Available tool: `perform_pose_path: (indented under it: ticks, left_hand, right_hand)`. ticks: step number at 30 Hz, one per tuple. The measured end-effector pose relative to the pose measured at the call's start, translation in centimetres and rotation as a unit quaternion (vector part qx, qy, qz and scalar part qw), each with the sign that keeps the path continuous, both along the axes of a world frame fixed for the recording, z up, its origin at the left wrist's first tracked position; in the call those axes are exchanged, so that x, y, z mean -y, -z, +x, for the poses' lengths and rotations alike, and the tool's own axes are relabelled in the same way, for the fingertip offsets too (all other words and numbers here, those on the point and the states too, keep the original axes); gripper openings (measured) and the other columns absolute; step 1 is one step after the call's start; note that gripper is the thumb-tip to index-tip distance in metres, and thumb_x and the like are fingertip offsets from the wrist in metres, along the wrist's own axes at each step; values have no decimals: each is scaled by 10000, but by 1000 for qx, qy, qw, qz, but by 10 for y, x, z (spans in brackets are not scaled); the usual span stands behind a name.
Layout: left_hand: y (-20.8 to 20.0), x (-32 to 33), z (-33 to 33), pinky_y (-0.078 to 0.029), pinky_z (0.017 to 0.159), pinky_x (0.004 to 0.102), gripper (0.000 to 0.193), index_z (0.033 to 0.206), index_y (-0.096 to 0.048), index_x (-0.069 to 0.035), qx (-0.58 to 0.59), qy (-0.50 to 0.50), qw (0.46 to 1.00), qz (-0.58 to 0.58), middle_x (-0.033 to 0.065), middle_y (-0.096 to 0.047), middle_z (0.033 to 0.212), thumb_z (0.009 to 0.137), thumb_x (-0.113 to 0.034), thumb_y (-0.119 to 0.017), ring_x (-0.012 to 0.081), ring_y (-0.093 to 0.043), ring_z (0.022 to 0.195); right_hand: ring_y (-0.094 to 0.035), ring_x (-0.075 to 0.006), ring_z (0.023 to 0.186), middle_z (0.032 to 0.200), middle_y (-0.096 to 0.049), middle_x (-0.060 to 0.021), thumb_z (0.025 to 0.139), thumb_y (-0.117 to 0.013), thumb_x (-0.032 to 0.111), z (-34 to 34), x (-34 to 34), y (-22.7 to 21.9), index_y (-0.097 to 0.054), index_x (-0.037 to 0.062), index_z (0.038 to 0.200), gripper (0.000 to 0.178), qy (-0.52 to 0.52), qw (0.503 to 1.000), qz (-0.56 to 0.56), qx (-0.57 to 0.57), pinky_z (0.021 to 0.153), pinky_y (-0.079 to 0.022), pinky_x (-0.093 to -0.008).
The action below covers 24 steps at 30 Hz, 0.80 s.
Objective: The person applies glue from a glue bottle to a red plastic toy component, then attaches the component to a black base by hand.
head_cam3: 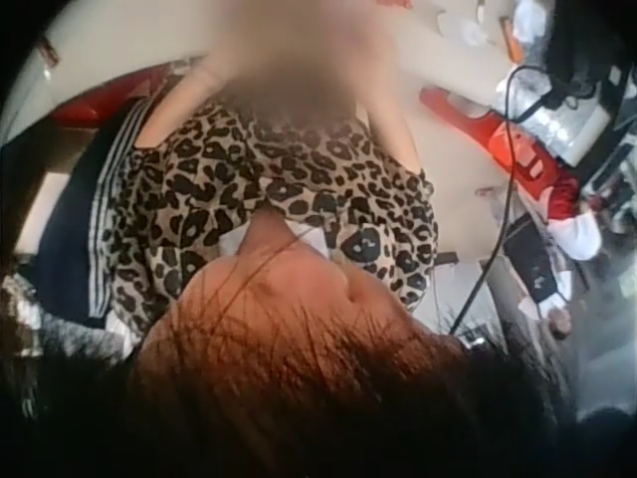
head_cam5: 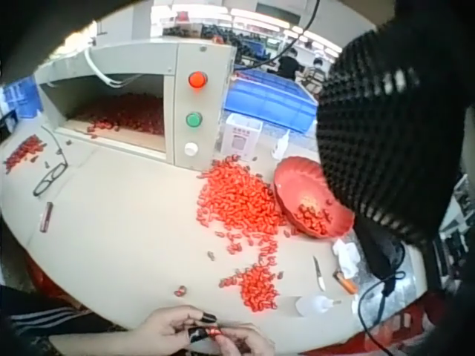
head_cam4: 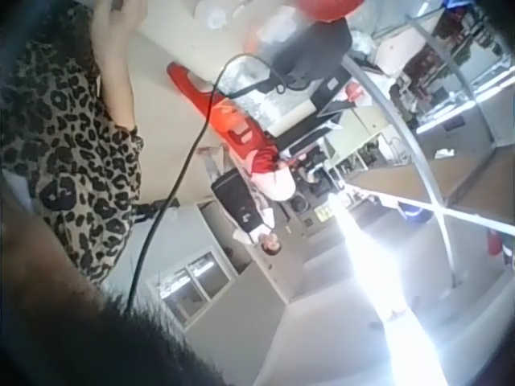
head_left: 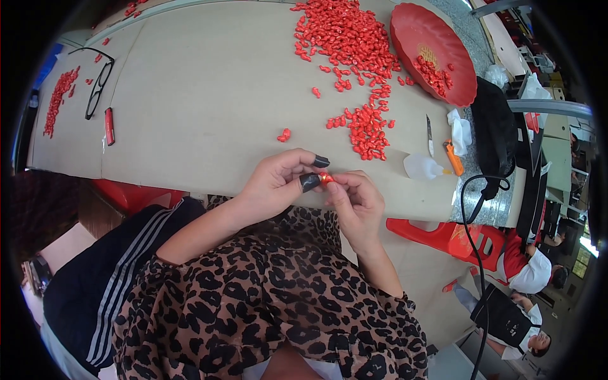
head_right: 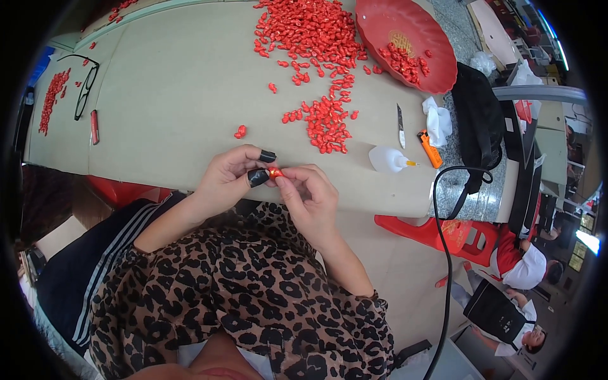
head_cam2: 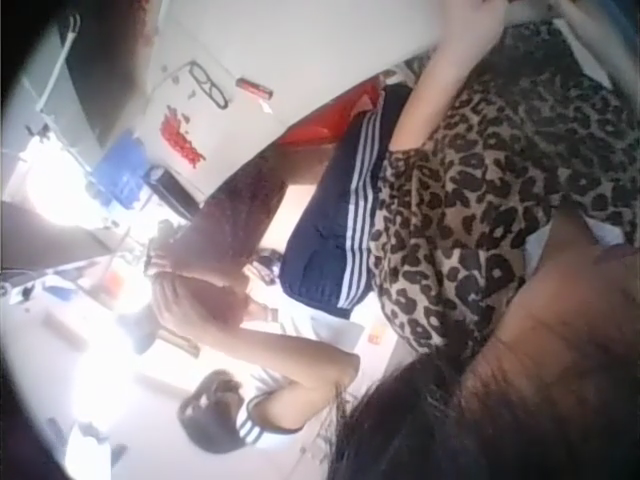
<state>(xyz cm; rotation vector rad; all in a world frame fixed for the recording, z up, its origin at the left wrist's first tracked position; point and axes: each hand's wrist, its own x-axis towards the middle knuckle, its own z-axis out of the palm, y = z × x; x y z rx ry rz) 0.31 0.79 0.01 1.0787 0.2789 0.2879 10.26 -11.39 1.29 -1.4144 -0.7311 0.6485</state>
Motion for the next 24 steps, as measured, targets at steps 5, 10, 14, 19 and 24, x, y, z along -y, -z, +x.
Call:
perform_pose_path:
  ticks: [5, 10, 14, 19, 24]
  left_hand:
    - [-1, 1, 0, -434, 749, 240, 189, 974, -471, 21, -3, 13, 1000, -8, 71, -549, 907, 788, 54, -459, 117, -544, 819]
    - [-5, 0, 0, -443, 731, 238, 188, 973, -479, 33, -19, 13, 1000, -13, 80, -562, 882, 791, 61, -437, 115, -549, 789]
    - [-10, -2, 2, -450, 711, 233, 185, 976, -490, 43, -51, 14, 999, 2, 84, -573, 851, 798, 48, -437, 115, -556, 758]
    - [-12, -2, 2, -450, 708, 231, 180, 973, -494, 41, -51, 18, 999, -3, 80, -574, 836, 802, 40, -440, 111, -554, 752]
    - [-6, -1, 2, -446, 720, 232, 158, 946, -497, 37, -35, 26, 999, -12, 78, -560, 860, 797, 48, -445, 111, -547, 772]
  right_hand:
    - [-526, -76, 593, 792, -522, -61, 787, -532, 30, 4, 3, -2, -532, -52, 850, 104, -7, 994, -59, -92, 497, -441, -176]
    - [-513, -64, 567, 775, -544, -59, 796, -527, 54, 5, 3, -4, -539, -44, 855, 115, -11, 992, -58, -108, 490, -434, -174]
    - [-504, -60, 541, 761, -552, -59, 803, -522, 69, 7, 4, -5, -544, -41, 853, 123, -21, 990, -67, -122, 481, -427, -173]
    - [-501, -58, 537, 760, -552, -59, 805, -518, 69, 7, 4, -5, -545, -42, 848, 122, -21, 990, -65, -120, 474, -424, -175]
    - [-499, -51, 542, 762, -553, -59, 803, -517, 54, 8, 3, -5, -544, -41, 853, 111, -21, 990, -73, -116, 476, -430, -168]
